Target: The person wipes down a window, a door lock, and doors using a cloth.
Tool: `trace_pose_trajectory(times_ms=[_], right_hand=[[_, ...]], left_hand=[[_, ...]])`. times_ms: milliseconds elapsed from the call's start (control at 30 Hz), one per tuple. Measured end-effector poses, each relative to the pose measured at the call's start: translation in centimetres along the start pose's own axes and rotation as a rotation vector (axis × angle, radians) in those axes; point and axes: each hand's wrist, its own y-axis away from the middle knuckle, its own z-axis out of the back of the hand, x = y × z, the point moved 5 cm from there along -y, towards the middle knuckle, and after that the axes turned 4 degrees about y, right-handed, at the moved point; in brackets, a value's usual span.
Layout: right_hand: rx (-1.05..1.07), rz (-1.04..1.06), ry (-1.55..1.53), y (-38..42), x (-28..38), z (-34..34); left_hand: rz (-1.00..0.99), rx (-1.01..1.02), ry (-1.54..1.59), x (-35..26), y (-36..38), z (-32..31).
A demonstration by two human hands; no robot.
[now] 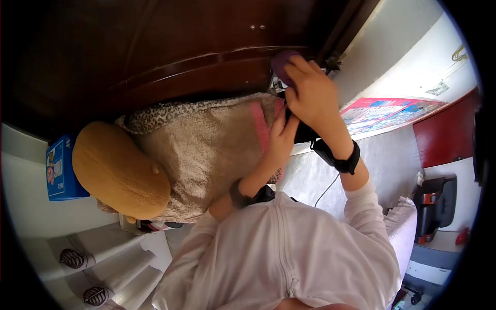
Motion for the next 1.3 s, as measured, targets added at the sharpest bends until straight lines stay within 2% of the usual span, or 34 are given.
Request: trace_pose_trajectory(times_ms=[100, 233, 400, 500, 567, 633, 733, 900, 1100, 1200, 1233, 1267, 1300], right_hand=[[0.114, 0.048, 0.250, -0.9, 1.3, -1.7], [0.081, 0.254, 0.403, 0.3, 2.2, -2.1], [0.084, 0.411, 0.399, 1.6, 3.2, -2.0], [0.205, 0.227, 0.242, 2.4, 2.6, -1.5], [0.129, 0.186, 0.156, 3.5, 2.6, -1.3], [0.068, 0.119, 0.071, 4.9, 2.4, -1.2], [0.031, -0.036, -0.070, 7.3, 1.2, -1.2], [0.053, -0.160, -0.125, 9.4, -0.6, -2.4], [-0.135, -0.185, -0.133, 9.3, -1.1, -3.4], [-0.220, -0.179, -0.172, 7.5, -0.2, -3.3], [-0.244, -0.172, -0.196, 6.9, 0.1, -3.1], [-0.090, -0.230, -0.227, 6.6, 0.1, -4.1], [-0.083, -0.262, -0.212, 6.5, 0.3, -4.4]], left_hand=[[0.158, -0.079, 0.326, 1.6, -0.3, 1.0], [0.104, -0.046, -0.084, -0.6, 0.6, 0.5], [0.043, 0.087, -0.159, 1.9, 1.9, 0.5], [0.031, 0.112, -0.050, 1.5, 2.3, 0.8], [-0.007, 0.159, -0.085, 1.3, 2.4, 1.1], [0.049, 0.245, -0.121, 2.2, 2.9, 1.6], [0.236, 0.369, -0.162, 3.5, 4.2, 1.7], [0.397, 0.415, -0.203, 4.3, 5.0, 1.0], [0.316, 0.264, -0.128, 3.9, 4.7, 1.5], [0.450, 0.207, -0.185, 2.9, 4.2, 2.4], [0.435, 0.150, -0.152, 3.1, 4.0, 2.9], [0.419, 0.094, -0.121, 3.6, 3.8, 3.6], [0.400, 0.038, -0.088, 3.5, 3.5, 4.0]])
